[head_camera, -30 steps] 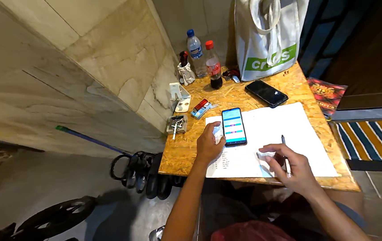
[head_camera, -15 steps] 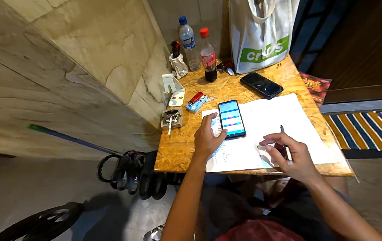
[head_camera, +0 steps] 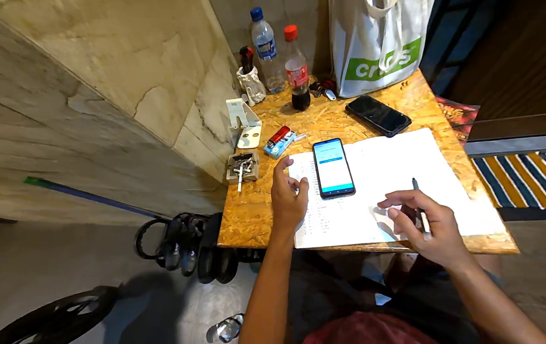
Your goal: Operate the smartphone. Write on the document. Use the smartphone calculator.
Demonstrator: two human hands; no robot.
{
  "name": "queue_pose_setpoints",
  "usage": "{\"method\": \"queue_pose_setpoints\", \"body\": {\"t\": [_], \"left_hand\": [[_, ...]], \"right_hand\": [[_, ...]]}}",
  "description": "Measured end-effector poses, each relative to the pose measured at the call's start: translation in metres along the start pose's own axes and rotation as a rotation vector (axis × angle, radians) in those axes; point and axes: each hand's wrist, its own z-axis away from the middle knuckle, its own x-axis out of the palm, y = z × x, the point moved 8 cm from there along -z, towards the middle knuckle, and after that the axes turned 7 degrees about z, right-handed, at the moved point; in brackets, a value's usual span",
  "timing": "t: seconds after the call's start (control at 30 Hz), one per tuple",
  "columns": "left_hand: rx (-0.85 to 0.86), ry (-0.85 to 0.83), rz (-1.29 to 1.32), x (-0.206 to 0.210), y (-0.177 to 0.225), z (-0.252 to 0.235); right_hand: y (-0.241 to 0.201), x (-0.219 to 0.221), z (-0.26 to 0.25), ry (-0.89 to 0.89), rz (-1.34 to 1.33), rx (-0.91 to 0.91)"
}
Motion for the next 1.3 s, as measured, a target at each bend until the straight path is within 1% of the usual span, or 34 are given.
{"method": "queue_pose_setpoints", "body": {"t": [0.07,0.13,0.23,0.37,0.47,0.7,0.87,1.03,1.17,1.23,1.3], "left_hand": [[0.017,0.021,0.019,-0.003,0.001,0.0],[0.048,-0.007,-0.006,-0.001,0.002,0.001],[0.091,-0.143,-0.046,0.013,0.005,0.0],[-0.004,-0.313,-0.189,0.031,-0.004,0.001],[-0.003,-0.392,-0.331,0.037,-0.007,0.004],[-0.047,-0.44,-0.488,0.042,-0.009,0.005],[0.009,-0.44,-0.524,0.043,-0.006,0.005],[0.011,-0.5,-0.593,0.051,0.003,-0.001],[-0.071,-0.551,-0.673,0.061,0.008,-0.002],[-0.059,-0.546,-0.673,0.065,0.01,-0.003],[-0.042,-0.538,-0.662,0.064,0.01,-0.003]], "right_hand": [[0.0,0.0,-0.001,-0.008,-0.005,-0.006],[0.0,0.0,-0.001,-0.011,-0.01,-0.01],[0.0,-0.002,-0.002,-0.009,-0.03,-0.005],[0.001,-0.002,-0.006,0.003,-0.026,0.009],[0.001,0.0,-0.006,0.0,-0.009,0.024],[0.003,0.003,-0.007,-0.051,0.05,0.055],[0.006,0.004,-0.007,-0.062,0.051,0.072],[0.011,0.004,-0.011,-0.124,0.082,0.124],[0.009,-0.001,-0.03,-0.184,0.234,0.149],[0.004,0.0,-0.048,-0.209,0.342,0.112],[0.0,0.008,-0.068,-0.273,0.382,0.07]]}}
